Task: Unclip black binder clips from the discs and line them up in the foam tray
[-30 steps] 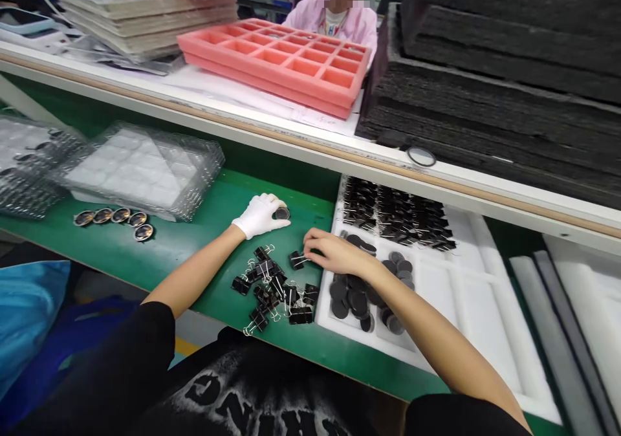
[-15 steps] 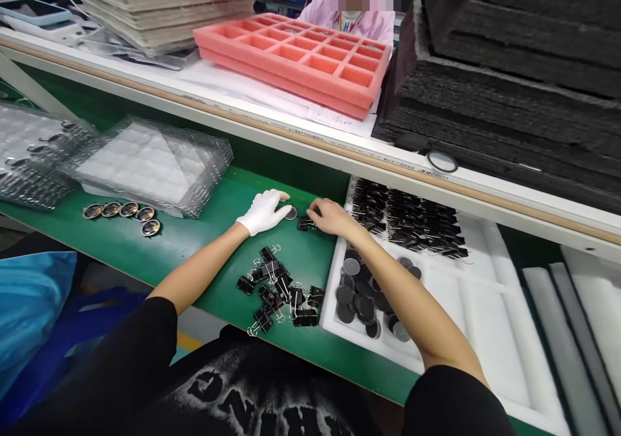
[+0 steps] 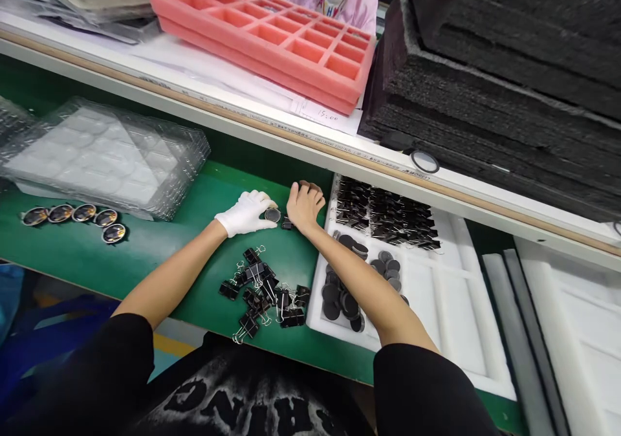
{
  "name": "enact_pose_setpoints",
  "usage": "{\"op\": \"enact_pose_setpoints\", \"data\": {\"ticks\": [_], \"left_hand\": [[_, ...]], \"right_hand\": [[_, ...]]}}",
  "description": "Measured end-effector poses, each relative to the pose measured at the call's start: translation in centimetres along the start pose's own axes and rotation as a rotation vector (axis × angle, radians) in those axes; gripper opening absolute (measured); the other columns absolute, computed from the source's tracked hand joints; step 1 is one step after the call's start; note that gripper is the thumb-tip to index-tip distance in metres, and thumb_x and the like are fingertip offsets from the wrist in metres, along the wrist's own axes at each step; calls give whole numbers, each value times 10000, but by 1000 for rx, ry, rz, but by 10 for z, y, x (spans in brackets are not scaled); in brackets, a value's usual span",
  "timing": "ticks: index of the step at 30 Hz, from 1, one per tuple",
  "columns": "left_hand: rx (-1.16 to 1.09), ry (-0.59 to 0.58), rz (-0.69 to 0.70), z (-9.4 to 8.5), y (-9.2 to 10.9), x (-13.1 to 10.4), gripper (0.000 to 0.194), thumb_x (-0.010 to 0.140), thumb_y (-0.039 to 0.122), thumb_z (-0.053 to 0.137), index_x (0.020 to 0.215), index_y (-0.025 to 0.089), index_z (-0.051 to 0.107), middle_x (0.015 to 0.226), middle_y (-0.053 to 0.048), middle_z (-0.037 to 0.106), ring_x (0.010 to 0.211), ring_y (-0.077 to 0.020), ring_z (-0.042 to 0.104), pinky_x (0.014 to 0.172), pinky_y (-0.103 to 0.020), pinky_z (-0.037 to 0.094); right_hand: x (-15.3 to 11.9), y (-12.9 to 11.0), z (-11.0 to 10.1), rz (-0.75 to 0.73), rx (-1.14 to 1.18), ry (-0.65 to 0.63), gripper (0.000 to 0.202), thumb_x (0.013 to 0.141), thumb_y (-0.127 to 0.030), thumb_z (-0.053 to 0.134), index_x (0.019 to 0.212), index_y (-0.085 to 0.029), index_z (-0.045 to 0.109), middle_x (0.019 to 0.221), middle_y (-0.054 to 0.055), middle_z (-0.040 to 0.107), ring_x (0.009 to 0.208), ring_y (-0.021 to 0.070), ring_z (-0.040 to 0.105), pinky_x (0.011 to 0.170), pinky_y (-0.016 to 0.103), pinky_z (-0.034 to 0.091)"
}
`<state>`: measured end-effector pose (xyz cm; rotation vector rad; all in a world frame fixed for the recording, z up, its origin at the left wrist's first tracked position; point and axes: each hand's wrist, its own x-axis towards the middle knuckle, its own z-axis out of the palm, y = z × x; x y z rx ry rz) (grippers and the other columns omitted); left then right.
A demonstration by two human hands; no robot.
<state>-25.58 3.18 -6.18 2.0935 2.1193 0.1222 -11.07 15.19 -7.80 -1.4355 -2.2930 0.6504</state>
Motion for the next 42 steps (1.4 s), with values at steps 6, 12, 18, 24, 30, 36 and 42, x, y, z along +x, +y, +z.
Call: {"op": "enact_pose_setpoints", "data": {"ticks": [6, 12, 18, 24, 30, 36, 42], "left_hand": [[12, -56, 38, 0, 4, 3, 535, 948, 578, 639, 1366, 243, 636, 1326, -114, 644, 1202, -334, 555, 992, -440, 376], [5, -75, 39, 0, 15, 8, 519, 940, 580, 650, 1336, 244, 644, 1278, -108, 666, 1182, -328, 575, 975, -434, 383], [10, -15, 67, 1, 15, 7, 498, 934, 575, 649, 1310, 248, 652, 1247, -99, 674, 1184, -318, 577, 987, -436, 382], [77, 134, -159, 2, 33, -2, 539, 839, 709, 662, 1030, 207, 702, 1079, -129, 675, 1078, -353, 594, 899, -477, 406], [22, 222, -87, -1, 22, -15, 523, 1020, 469, 429, 1466, 230, 561, 1522, -151, 535, 1332, -338, 505, 1004, -471, 396], [133, 112, 56, -5, 15, -13, 490, 1045, 428, 380, 1495, 356, 559, 1535, -79, 574, 1414, -330, 437, 1069, -529, 327], [168, 318, -162, -5, 14, -10, 584, 969, 623, 499, 1419, 269, 619, 1459, -149, 601, 1340, -360, 490, 1072, -510, 341]], "right_hand": [[-2, 6, 3, 93, -17, 34, 580, 1111, -443, 120, 1360, -153, 557, 1432, 225, 500, 1389, 361, 409, 1171, 556, 285], [-1, 8, 7, 108, 9, 68, 552, 1114, -432, 147, 1342, -153, 564, 1413, 236, 512, 1388, 364, 400, 1168, 571, 284], [-1, 4, 5, 94, 53, 74, 526, 1121, -443, 168, 1370, -186, 553, 1452, 212, 481, 1412, 344, 375, 1180, 556, 266], [-15, -9, -32, -106, 108, 126, 441, 1103, -393, 286, 1376, -197, 571, 1448, 181, 498, 1347, 328, 438, 1150, 496, 311], [-72, -25, -70, -556, 74, -468, 183, 973, -375, 613, 959, -216, 702, 958, 52, 722, 861, 211, 638, 766, 310, 431], [-83, -30, -56, -458, 38, -665, 261, 964, -296, 612, 723, -204, 656, 764, 5, 708, 716, 153, 621, 637, 269, 359], [-50, 4, -73, -207, -100, -368, 291, 999, -307, 523, 796, -214, 710, 876, 88, 763, 886, 268, 718, 685, 316, 429]]}}
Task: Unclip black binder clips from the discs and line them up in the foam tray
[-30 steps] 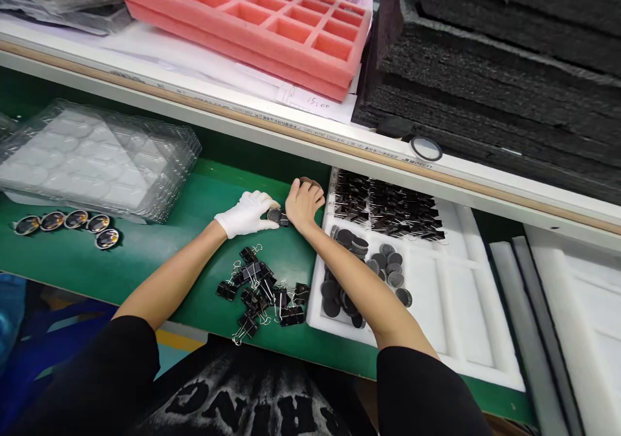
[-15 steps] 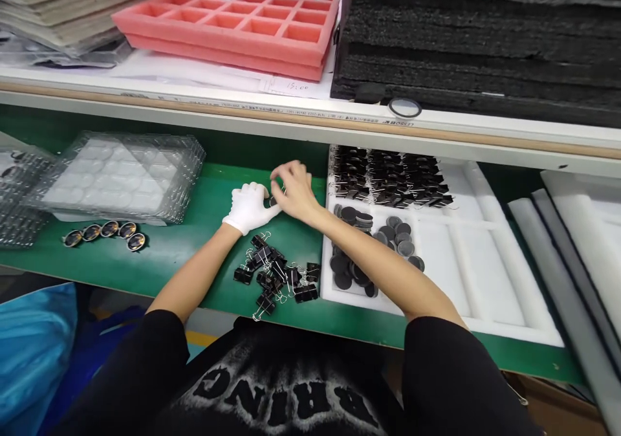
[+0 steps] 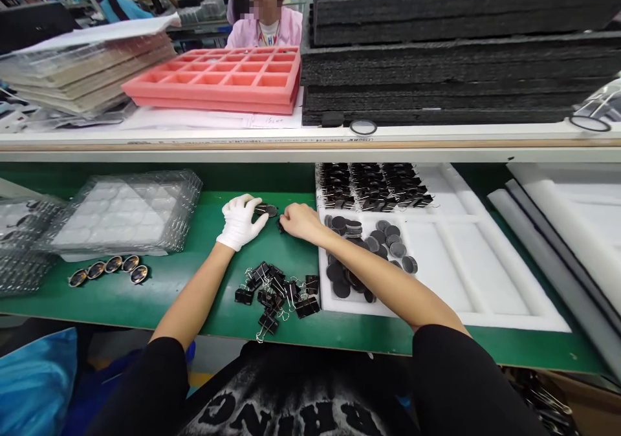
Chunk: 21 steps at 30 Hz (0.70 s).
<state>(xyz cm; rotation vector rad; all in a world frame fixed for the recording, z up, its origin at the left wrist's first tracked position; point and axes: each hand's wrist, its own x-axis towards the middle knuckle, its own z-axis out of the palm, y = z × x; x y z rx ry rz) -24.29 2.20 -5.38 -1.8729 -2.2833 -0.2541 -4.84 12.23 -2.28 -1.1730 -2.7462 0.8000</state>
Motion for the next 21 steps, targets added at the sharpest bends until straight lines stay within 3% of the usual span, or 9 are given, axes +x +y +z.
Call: {"op": "enact_pose_setpoints", "data": {"ticks": [3, 6, 8, 11, 16, 21], "left_hand": [[-26, -47, 28, 6, -5, 4, 669, 957, 618, 529, 1527, 267, 511, 1537, -147, 554, 1368, -357, 486, 1056, -496, 367], [-55, -112, 37, 12, -9, 7, 566, 974, 601, 531, 1425, 265, 600, 1421, -132, 647, 1292, -337, 548, 1025, -477, 390], [-79, -131, 42, 13, -11, 8, 513, 969, 593, 563, 1353, 262, 644, 1358, -122, 683, 1266, -325, 564, 1018, -463, 395], [-111, -163, 78, 12, -12, 8, 484, 958, 567, 612, 1334, 265, 655, 1338, -113, 693, 1261, -314, 567, 1020, -450, 395], [-118, -184, 128, 11, -12, 7, 522, 963, 543, 631, 1416, 285, 618, 1366, -106, 678, 1276, -318, 557, 1022, -459, 395], [-144, -191, 133, 14, -10, 4, 467, 942, 520, 684, 1344, 285, 664, 1332, -91, 689, 1235, -313, 573, 1004, -459, 402]], "right_hand": [[3, 16, -2, 68, -53, 48, 360, 1043, -297, 443, 882, -168, 738, 959, 177, 760, 964, 330, 726, 760, 363, 481], [8, 19, -1, 95, -86, 56, 365, 1049, -359, 484, 1010, -106, 744, 1041, 244, 735, 1032, 371, 708, 871, 412, 514], [15, 17, -2, 78, -91, 111, 432, 1059, -406, 475, 1199, -60, 690, 1182, 280, 685, 1135, 397, 663, 964, 446, 502], [34, 9, -4, -5, -16, 250, 470, 1087, -346, 374, 1425, -64, 538, 1344, 266, 591, 1206, 378, 612, 1031, 450, 472], [69, -2, 11, 58, 62, 295, 498, 1105, -378, 332, 1500, -120, 490, 1450, 234, 512, 1382, 387, 456, 1151, 516, 347], [80, 11, 37, 138, 100, 259, 575, 1119, -475, 251, 1513, -126, 483, 1533, 234, 423, 1516, 374, 283, 1230, 550, 222]]}}
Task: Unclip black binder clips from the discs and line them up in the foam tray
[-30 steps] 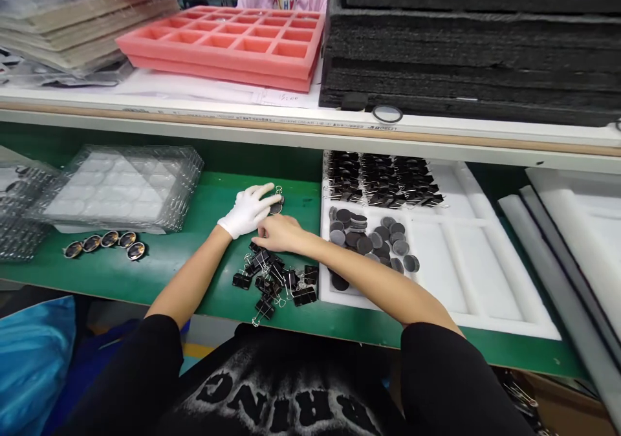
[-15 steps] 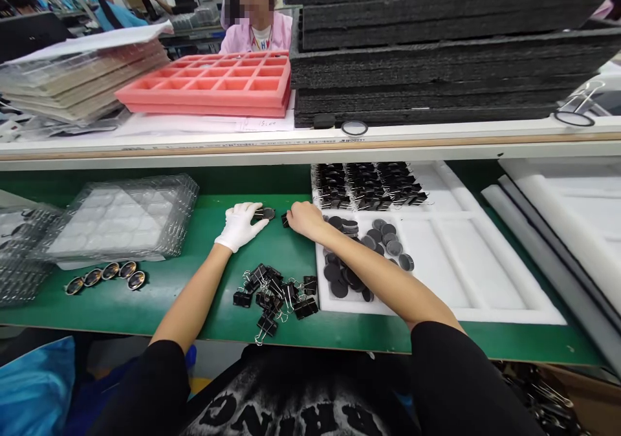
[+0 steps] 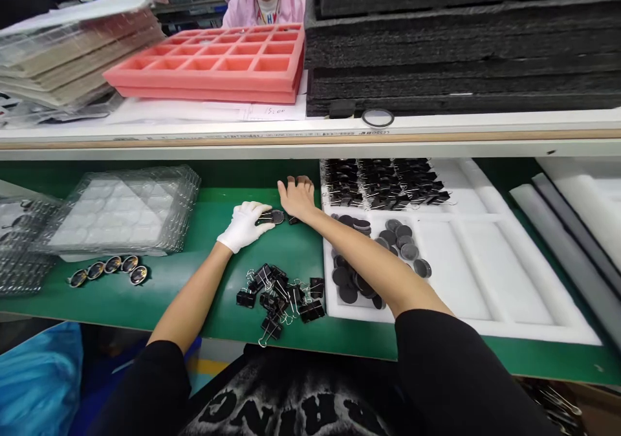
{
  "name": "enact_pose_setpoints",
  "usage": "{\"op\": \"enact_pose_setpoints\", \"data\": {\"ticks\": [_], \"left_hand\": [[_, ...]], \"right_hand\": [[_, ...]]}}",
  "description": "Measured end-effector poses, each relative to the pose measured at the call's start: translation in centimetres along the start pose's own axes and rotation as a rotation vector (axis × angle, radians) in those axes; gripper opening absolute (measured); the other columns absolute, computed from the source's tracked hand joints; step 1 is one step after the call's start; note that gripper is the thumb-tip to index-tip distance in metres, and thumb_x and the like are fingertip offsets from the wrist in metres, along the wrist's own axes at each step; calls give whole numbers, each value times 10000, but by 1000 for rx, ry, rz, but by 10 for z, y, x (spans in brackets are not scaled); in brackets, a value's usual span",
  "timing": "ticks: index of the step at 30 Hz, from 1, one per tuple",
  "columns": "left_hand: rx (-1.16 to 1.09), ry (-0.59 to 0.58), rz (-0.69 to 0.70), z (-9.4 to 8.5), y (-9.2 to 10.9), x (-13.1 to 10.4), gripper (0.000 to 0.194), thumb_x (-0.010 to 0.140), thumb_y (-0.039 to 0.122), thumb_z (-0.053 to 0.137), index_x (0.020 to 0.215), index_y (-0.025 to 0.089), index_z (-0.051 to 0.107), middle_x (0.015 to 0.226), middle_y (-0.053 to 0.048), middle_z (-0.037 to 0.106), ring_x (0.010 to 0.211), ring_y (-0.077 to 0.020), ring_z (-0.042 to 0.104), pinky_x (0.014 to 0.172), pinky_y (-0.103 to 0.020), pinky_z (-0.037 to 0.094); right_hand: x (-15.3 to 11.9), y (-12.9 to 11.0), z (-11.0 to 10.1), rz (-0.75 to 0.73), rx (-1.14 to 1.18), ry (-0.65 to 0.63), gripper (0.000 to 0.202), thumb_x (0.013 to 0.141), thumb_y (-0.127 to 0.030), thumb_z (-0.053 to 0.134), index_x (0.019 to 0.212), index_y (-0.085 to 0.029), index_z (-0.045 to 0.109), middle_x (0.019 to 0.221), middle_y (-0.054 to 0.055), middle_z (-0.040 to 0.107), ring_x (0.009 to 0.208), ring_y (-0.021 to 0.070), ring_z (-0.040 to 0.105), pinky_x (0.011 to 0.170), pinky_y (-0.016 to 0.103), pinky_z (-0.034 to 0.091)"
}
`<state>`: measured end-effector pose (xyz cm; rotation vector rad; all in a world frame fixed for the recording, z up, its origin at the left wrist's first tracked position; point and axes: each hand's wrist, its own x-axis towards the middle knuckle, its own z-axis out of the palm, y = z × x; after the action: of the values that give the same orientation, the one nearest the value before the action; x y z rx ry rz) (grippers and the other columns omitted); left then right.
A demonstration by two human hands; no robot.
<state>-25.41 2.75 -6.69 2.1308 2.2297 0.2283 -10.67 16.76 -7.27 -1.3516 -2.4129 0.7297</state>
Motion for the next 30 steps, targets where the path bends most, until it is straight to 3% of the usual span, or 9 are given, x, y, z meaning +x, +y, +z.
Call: {"op": "enact_pose_setpoints", "data": {"ticks": [8, 16, 20, 23, 26, 28, 30], "left_hand": [[-39, 9, 21, 3, 8, 2, 459, 927, 514, 714, 1319, 280, 671, 1298, -77, 705, 1205, -311, 582, 989, -466, 395], [-57, 1, 33, 6, 21, 8, 456, 914, 516, 732, 1293, 267, 684, 1296, -84, 709, 1221, -310, 579, 1007, -463, 398], [-57, -7, 32, 4, 22, 8, 474, 915, 508, 727, 1318, 261, 683, 1298, -98, 710, 1227, -323, 587, 1024, -474, 409], [-163, 13, -17, 0, 23, 6, 464, 930, 475, 704, 1339, 257, 677, 1302, -90, 720, 1249, -312, 606, 1056, -445, 422], [-303, 66, -199, -4, 23, 5, 364, 1037, 457, 500, 1229, 234, 714, 1096, -80, 785, 1080, -261, 704, 958, -367, 481], [-317, 102, -318, -5, 22, 7, 518, 1093, 447, 295, 999, 208, 745, 788, -79, 761, 858, -253, 730, 824, -344, 496], [-309, 120, -377, -5, 20, 9, 658, 1101, 451, 183, 778, 216, 706, 579, -74, 664, 714, -253, 704, 743, -338, 481]], "right_hand": [[5, 27, 15, -74, 61, 100, 577, 1102, -463, 182, 1464, -147, 500, 1453, 214, 470, 1470, 346, 335, 1233, 563, 250], [5, 26, 19, -38, 106, 113, 555, 1102, -462, 219, 1464, -138, 487, 1475, 218, 456, 1475, 338, 328, 1238, 563, 254], [3, 17, 8, -22, 173, 98, 521, 1099, -449, 283, 1433, -134, 529, 1482, 223, 466, 1491, 354, 326, 1248, 564, 234], [6, 12, -11, -29, 346, 6, 500, 1113, -424, 247, 1335, -164, 612, 1442, 192, 546, 1429, 341, 446, 1226, 550, 291], [2, 14, -28, -82, 540, -243, 510, 1118, -460, 264, 1181, -170, 679, 1229, 144, 703, 1162, 265, 663, 1079, 428, 486], [-5, 19, -32, -134, 603, -411, 374, 1052, -486, 518, 1150, -171, 695, 1102, 107, 756, 997, 228, 715, 930, 346, 563], [-15, 25, -31, -166, 602, -488, 369, 897, -389, 777, 1179, -164, 699, 1041, 86, 776, 905, 209, 727, 822, 302, 583]]}}
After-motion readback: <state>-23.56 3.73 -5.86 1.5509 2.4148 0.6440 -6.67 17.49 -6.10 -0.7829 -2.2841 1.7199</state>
